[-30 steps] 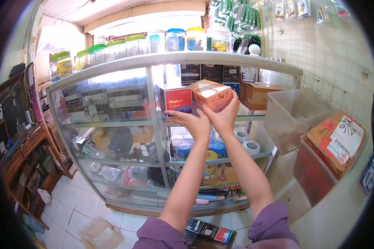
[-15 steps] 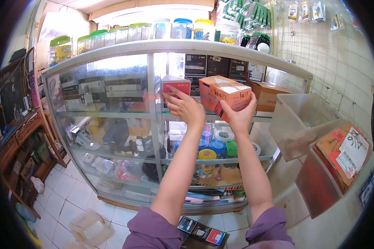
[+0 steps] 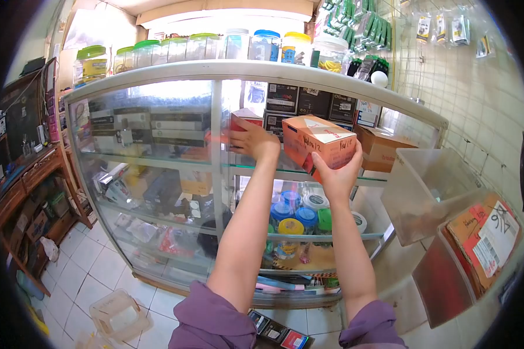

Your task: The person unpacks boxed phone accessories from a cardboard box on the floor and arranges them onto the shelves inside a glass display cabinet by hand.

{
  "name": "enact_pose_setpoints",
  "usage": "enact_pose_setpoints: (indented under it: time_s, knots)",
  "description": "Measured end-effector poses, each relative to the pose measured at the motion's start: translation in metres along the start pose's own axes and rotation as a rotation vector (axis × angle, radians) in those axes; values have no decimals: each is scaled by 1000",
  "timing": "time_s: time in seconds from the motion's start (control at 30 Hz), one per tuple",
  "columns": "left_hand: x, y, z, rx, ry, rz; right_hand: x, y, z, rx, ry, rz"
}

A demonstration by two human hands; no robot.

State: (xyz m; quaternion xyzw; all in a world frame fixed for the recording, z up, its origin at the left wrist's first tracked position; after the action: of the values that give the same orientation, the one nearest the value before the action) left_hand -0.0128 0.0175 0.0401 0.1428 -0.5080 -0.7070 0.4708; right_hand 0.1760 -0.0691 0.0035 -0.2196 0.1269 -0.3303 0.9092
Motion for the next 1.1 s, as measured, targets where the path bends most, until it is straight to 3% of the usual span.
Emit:
enact_pose_setpoints:
  time_s: [0.13,0.23,0.33,0.4,0.53,0.63,0.7,0.73,0.77,0.8,0.87,0.97,1.03,1.1]
  knots:
    - [-35,-6,22,5,-10,-5,-6,1,-2,-13,10,1]
    - [-56,-2,34,9,129,18,-6,0,0,16,10,-9]
    - [-73,-7,50,-1,1,-11,-7,5,1,-9,11,24]
    - [-85,-9,65,-97,-153,228,-5,4,0,-11,11,0]
    - [-91,-5,69,-123,-266,405,-5,3,-1,22,13,-13]
    - [-87,-10,62,-135,-292,245,-3,-4,0,-3,10,-61]
    - [-80,-15,64,-16,-317,-148,-10,0,-1,0,33,20]
    - [-81,-16,67,106,-364,-135,-14,-1,-1,20,53,100]
    - [-79,-21,65,103,-368,-128,-18,-2,-1,12,57,99]
    - [-73,-25,53,148,-501,-505,-22,-15,0,16,72,153]
    - [-58,-32,24,191,-627,-885,-35,-31,7,41,90,253]
    - [-23,-36,-24,-100,-535,-1193,-64,-38,14,37,46,321]
    - [8,-37,-39,-480,-212,-920,-87,-42,16,3,58,349]
    - [21,-40,-41,-485,-119,-805,-107,-49,16,54,80,223]
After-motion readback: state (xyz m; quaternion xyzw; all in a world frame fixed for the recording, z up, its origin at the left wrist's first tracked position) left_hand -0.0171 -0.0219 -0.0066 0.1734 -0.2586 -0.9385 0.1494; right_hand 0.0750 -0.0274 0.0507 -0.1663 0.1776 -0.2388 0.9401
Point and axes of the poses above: each hand's wrist, its own z-axis towards the middle knuckle, its own x-axis out of the back of the hand, y = z × x, the point moved 4 cm from there along z, towards the middle knuckle, and after that the axes turned 3 degrees about -y, right-handed, at the moved point
